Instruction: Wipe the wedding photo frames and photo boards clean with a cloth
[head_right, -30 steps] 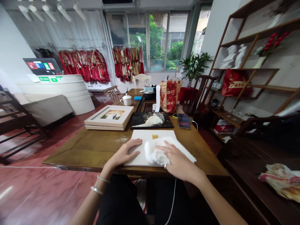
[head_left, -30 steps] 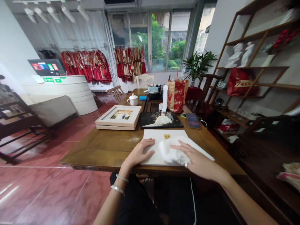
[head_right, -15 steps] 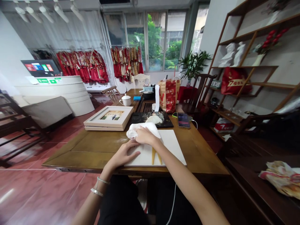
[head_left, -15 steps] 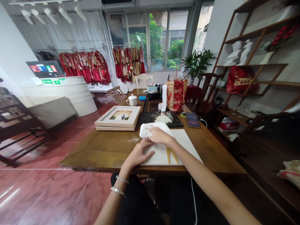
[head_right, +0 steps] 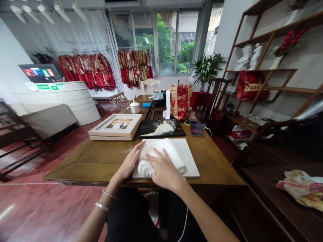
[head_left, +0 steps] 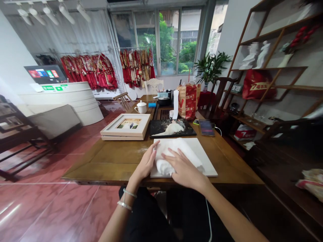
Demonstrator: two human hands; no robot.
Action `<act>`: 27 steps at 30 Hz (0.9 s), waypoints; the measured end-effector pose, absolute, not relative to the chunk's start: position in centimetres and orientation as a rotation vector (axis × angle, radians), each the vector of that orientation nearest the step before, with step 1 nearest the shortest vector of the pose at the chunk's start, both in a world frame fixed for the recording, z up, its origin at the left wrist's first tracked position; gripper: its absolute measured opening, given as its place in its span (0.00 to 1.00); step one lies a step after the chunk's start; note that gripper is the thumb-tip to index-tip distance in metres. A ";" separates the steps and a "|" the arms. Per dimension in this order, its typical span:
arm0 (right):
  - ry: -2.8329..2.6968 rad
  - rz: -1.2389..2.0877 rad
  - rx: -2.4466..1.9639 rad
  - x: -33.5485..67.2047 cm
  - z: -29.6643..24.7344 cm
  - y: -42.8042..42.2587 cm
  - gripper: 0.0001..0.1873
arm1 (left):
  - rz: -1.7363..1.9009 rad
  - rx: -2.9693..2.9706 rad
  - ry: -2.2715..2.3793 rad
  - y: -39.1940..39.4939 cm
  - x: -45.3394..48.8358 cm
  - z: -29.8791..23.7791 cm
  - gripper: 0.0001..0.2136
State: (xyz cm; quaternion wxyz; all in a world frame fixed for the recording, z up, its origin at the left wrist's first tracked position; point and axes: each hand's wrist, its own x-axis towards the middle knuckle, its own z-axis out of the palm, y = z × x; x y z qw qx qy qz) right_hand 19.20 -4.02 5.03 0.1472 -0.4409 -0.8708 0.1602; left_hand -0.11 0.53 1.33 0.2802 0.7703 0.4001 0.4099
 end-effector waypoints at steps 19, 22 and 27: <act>-2.362 0.440 -1.541 28.3 4.9 -0.5 0.32 | 0.874 2.279 1.061 0.9 0.2 0.9 0.16; -2.395 0.396 -1.578 27.4 5.2 2.2 0.35 | 0.875 2.286 1.058 0.8 0.2 0.9 0.15; -2.429 0.340 -1.532 24.8 4.8 -0.7 0.40 | 0.894 2.309 1.095 0.9 0.4 0.7 0.15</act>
